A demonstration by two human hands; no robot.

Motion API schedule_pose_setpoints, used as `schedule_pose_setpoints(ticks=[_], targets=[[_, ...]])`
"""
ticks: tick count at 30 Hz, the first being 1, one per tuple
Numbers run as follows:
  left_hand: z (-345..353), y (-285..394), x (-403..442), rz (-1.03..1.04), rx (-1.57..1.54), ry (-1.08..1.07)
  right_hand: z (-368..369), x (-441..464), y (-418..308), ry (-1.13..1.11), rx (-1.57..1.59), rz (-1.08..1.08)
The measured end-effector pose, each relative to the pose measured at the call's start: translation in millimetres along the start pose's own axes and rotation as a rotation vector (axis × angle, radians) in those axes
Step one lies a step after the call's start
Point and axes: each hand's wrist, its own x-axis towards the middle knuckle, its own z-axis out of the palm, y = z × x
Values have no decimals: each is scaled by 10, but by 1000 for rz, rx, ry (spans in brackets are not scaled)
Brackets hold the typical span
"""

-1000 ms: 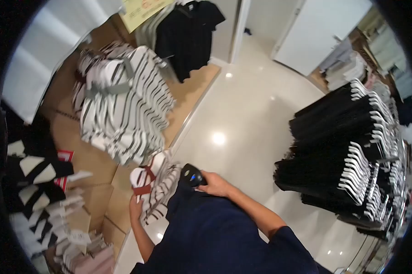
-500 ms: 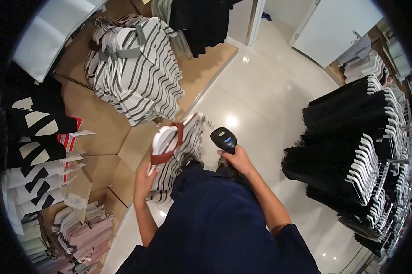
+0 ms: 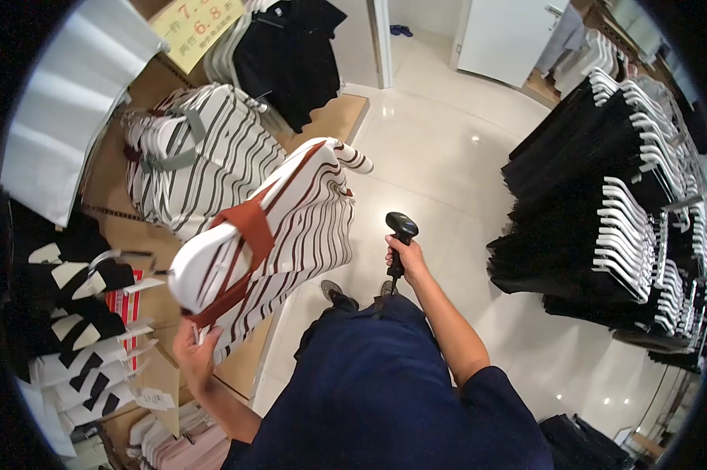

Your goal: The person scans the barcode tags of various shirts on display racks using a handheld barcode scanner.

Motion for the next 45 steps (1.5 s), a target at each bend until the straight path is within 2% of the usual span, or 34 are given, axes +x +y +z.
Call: schedule_pose_setpoints(ticks=[3, 6, 11, 15, 18, 21, 25, 26, 29, 32, 35, 36, 37, 39, 40, 41, 42, 43, 44, 45], targets=[[-186, 217, -5, 103, -61, 43, -239, 230, 156, 78, 14, 44], [-380, 277, -17, 224, -113, 183, -498, 423, 351, 157, 1, 76], [-979, 10, -140, 330, -81, 244, -802, 685, 744, 211, 187, 160], [-999, 61, -37, 427, -136, 296, -872, 858, 967, 265, 396, 211], [-965, 137, -56, 342, -136, 310, -840, 1044, 1036, 353, 536, 266], [-981, 73, -58, 331, -95, 339, -867, 1192, 986, 132, 547, 149], [-933, 45, -96, 317, -127, 383, -544, 1297, 470, 163, 486, 173], [-938, 28, -97, 296, -147, 382, -626, 1503, 533, -4, 534, 152], [-910, -100, -47, 218, -189, 353, -189, 1257, -38, 36, 454, 116], [-815, -362, 118, 146, -190, 268, 104, 1205, -371, -56, 394, -110], [-372, -576, 429, -22, -258, 91, 464, 807, -904, -77, 153, -280], [-123, -676, 494, -23, -206, 121, 612, 636, -1046, -116, 87, -343], [143, -750, 532, -24, -153, 150, 783, 363, -1218, -201, 16, -345], [522, -819, 599, -121, -155, 5, 1085, -54, -1282, -373, -152, -447], [688, -907, 630, -114, -235, -93, 1208, -281, -1287, -488, -280, -421], [842, -995, 643, -109, -316, -188, 1361, -468, -1188, -550, -407, -487], [995, -1057, 638, -108, -435, -225, 1499, -726, -1214, -704, -536, -384], [1137, -1057, 617, -107, -557, -260, 1671, -988, -1256, -756, -775, -467], [1222, -874, 581, -131, -682, -296, 1730, -1039, -1164, -930, -934, -467], [1318, -848, 578, 100, -532, -236, 1803, -1175, -1038, -957, -843, -524]])
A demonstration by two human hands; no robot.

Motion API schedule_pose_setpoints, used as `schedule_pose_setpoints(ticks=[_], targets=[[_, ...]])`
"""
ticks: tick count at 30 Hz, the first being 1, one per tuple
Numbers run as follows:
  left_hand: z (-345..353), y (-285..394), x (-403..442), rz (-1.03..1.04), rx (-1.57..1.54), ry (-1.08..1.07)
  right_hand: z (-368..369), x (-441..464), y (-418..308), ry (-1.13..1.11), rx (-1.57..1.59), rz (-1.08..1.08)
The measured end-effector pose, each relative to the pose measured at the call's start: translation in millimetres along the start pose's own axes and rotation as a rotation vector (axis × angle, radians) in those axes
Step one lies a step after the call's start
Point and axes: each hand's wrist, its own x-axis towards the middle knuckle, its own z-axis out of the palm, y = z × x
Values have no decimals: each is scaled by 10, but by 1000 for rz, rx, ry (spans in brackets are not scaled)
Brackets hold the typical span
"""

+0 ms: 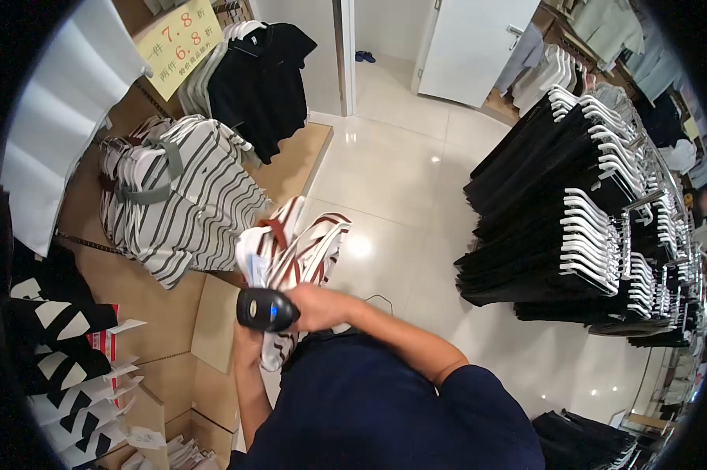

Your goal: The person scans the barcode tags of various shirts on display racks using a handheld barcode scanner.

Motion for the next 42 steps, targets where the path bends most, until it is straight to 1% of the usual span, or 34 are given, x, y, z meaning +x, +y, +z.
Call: schedule_pose_setpoints(ticks=[2, 5, 6, 8, 9, 10, 12, 13, 14, 16, 17, 18, 19, 20, 22, 23, 26, 27, 29, 30, 31, 32, 34, 35, 38, 39, 41, 42], targets=[[3, -124, -56, -77, -139, -76, 221, -49, 104, -29, 25, 41], [124, 11, 62, -139, -102, -72, 240, -189, 116, 7, 53, 54], [210, 118, 108, -102, -105, -111, 209, -224, 116, 46, 93, 125], [305, 17, 103, -246, -307, -76, 128, -291, 113, 123, 173, 269], [348, -22, 132, -259, -306, -81, 143, -307, 130, 248, 225, 249], [356, -25, 130, -278, -232, -95, 128, -328, 127, 317, 301, 198], [421, -3, 128, -198, -204, -105, 80, -326, 59, 438, 309, 98], [407, -17, 124, -208, -202, -118, 17, -344, 29, 429, 275, 106], [380, -41, 117, -218, -200, -129, -32, -370, 39, 462, 180, 57], [342, -54, 110, -213, -190, -141, -171, -421, -171, 462, 27, 13], [330, -48, 119, -199, -181, -144, -211, -451, -212, 464, 22, 23], [314, -48, 112, -184, -171, -149, -209, -463, -258, 528, 56, 12], [306, -77, 107, -167, -193, -150, -216, -493, -171, 541, 77, 50], [332, -68, 80, -145, -190, -87, -221, -511, -84, 554, 96, 89], [422, 74, 48, -102, -186, 39, -212, -482, -160, 579, 131, 22], [419, 100, 59, -69, -146, 55, -204, -469, -200, 590, 150, -10], [330, 190, 36, -43, 173, 34, -175, -465, -257, 521, 225, 22], [278, 199, 27, -52, 117, -19, -149, -448, -247, 500, 241, 18], [143, -51, -31, -83, -61, -67, -87, -408, -254, 408, 222, 58], [124, -55, -43, -97, -150, -89, -57, -388, -256, 361, 212, 76], [107, 4, -43, -81, -154, -158, -24, -384, -221, 260, 262, 199], [118, -12, -53, -104, -189, -168, 71, -342, -229, 265, 248, 110], [131, -39, -71, -148, -258, -188, 149, -266, -301, 162, 211, 133], [103, -13, -90, -114, -248, -178, 151, -237, -254, 111, 148, 158], [205, 41, -109, -164, -329, -18, 175, -223, -106, 140, 302, 230], [213, 9, -112, -181, -397, 23, 167, -198, -88, 113, 315, 265], [219, -87, -113, -213, -531, 107, 175, -180, -92, 138, 274, 226], [211, -91, -108, -218, -525, 99, 183, -175, -87, 149, 256, 208]])
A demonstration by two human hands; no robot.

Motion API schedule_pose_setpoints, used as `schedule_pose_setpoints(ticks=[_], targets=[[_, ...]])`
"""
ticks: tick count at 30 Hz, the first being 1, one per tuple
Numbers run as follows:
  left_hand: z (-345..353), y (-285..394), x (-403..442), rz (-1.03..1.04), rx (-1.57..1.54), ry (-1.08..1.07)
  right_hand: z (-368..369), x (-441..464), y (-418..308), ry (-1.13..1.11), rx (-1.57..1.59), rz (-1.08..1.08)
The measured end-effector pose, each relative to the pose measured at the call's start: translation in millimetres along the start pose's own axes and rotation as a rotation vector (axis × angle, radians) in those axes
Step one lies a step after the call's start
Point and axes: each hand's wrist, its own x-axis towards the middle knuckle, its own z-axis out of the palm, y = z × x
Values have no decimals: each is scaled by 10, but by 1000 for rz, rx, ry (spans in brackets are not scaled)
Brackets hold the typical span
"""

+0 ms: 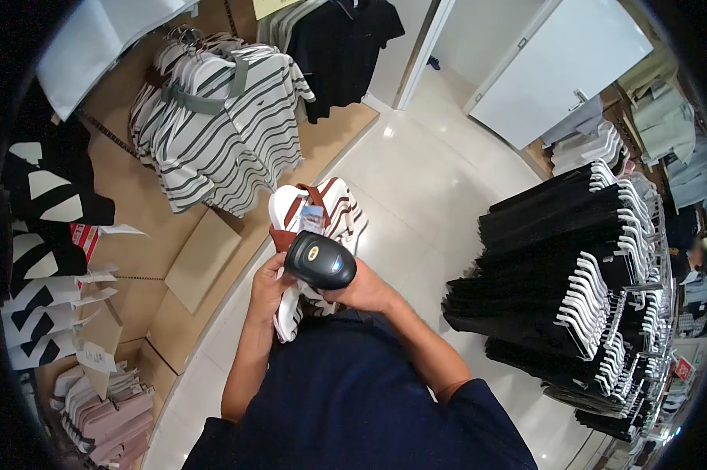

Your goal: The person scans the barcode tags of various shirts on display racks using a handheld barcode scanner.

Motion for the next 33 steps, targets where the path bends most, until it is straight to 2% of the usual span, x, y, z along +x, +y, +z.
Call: schedule_pose_setpoints(ticks=[2, 5, 6, 8, 9, 12, 17, 20, 21, 22, 24, 26, 27, 28, 29, 30, 32, 33], targets=[[-37, 18, -5, -17, 20, -1, -30, 18, 54, 6, 5, 25], [90, 78, -53, 48, 196, 48, -45, 26, 238, 97, 179, 51], [111, 87, -58, 65, 249, 50, -76, 2, 201, 104, 249, 159], [175, 110, -53, 105, 300, 58, -62, 3, 280, 226, 333, 36], [191, 116, -45, 124, 326, 61, -89, 28, 314, 175, 342, -25], [207, 124, 18, 141, 435, 18, -84, 57, 336, 162, 346, 23], [21, -99, 98, 85, 445, 73, -180, 24, 384, 279, 390, -29], [-222, -305, 144, -116, 489, 137, -246, 3, 179, 303, 349, -67], [-232, -341, 155, -59, 541, 138, -253, -3, 131, 304, 311, -70], [-246, -365, 171, -74, 471, 136, -263, -7, 109, 305, 272, -72], [-254, -380, 187, -106, 329, 130, -278, 3, 86, 107, 221, -49], [-227, -353, 175, -35, 320, 28, -140, 9, 7, -16, 151, -46], [-230, -384, 173, -7, 260, -23, -104, 63, 57, -78, -32, -97], [-228, -406, 165, 21, 200, -75, -31, 46, 35, -46, -40, 9], [-196, -442, 149, 143, 54, -178, -15, 48, 52, -93, -103, -9], [-179, -414, 132, 98, 62, -179, -10, 53, 75, -142, -166, -28], [-159, -342, 99, 10, 77, -176, -6, 30, 132, -94, -134, 7], [4, -206, 68, -75, 39, -77, -29, 16, 182, -65, -117, 35]])
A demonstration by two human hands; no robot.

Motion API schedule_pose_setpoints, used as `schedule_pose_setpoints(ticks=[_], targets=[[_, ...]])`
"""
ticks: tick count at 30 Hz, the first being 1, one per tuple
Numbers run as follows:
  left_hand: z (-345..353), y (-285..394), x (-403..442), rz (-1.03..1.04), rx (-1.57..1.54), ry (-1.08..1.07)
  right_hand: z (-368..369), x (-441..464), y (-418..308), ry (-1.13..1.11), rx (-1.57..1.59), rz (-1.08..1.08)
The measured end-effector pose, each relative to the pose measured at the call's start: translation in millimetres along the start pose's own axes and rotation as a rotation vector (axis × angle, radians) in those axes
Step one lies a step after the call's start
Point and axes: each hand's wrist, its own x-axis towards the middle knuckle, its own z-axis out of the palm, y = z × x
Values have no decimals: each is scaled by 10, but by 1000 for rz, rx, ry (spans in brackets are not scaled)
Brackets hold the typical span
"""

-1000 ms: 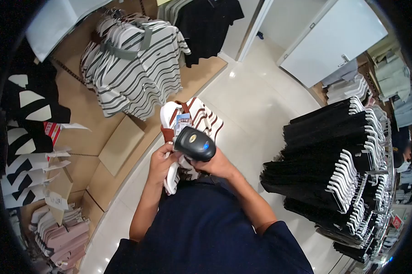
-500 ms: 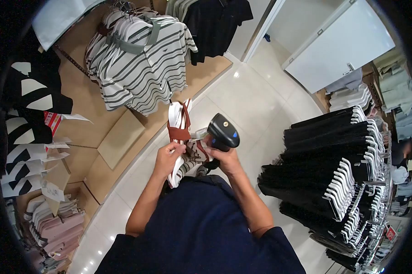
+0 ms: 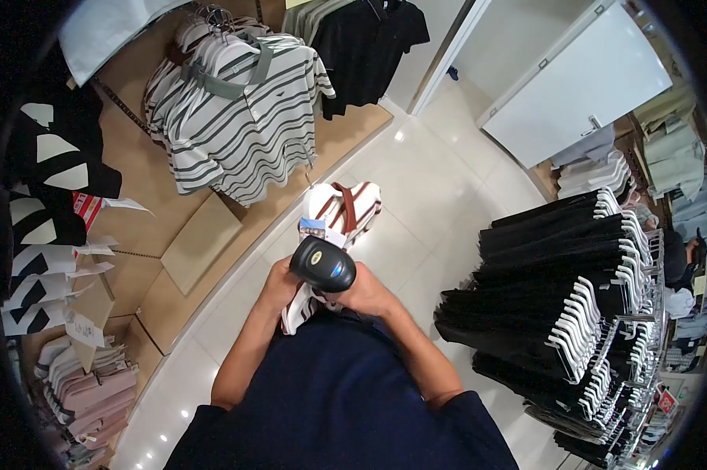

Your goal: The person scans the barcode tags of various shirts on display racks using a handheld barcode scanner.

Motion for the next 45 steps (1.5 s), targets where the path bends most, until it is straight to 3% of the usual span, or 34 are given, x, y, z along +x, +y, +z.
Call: schedule_pose_setpoints(ticks=[4, 7, 9, 11, 16, 18, 24, 29, 33, 36, 43, 45], targets=[[36, 112, 23, 49, 336, 25, 35, -40, -1, 157, 53, 31], [100, 174, -39, -20, 138, 123, 24, -41, 32, 254, 44, -22], [72, 134, -63, 57, 204, 189, -32, -90, -27, 296, 112, 125], [63, 165, -89, 91, 265, 273, -87, -141, 9, 309, 213, 57], [-24, 50, 13, 328, 371, 522, 32, -264, 105, 211, 338, 47], [-63, -1, 29, 329, 400, 574, 132, -272, 88, 140, 318, 108], [-337, -445, 146, 474, 470, 623, 330, -165, -180, 1, 221, 132], [-250, -362, 130, 451, 223, 590, 367, -77, -209, -49, 245, 161], [-145, -22, -135, 442, 359, 592, 411, -23, -185, -77, 197, 170], [-370, 191, -313, 613, 579, 581, 434, 148, -9, -39, 332, 140], [-831, 505, -1022, 462, 793, 883, 441, 473, 94, -101, 309, 201], [-1038, 563, -1064, 429, 754, 970, 372, 526, 248, -132, 135, 296]])
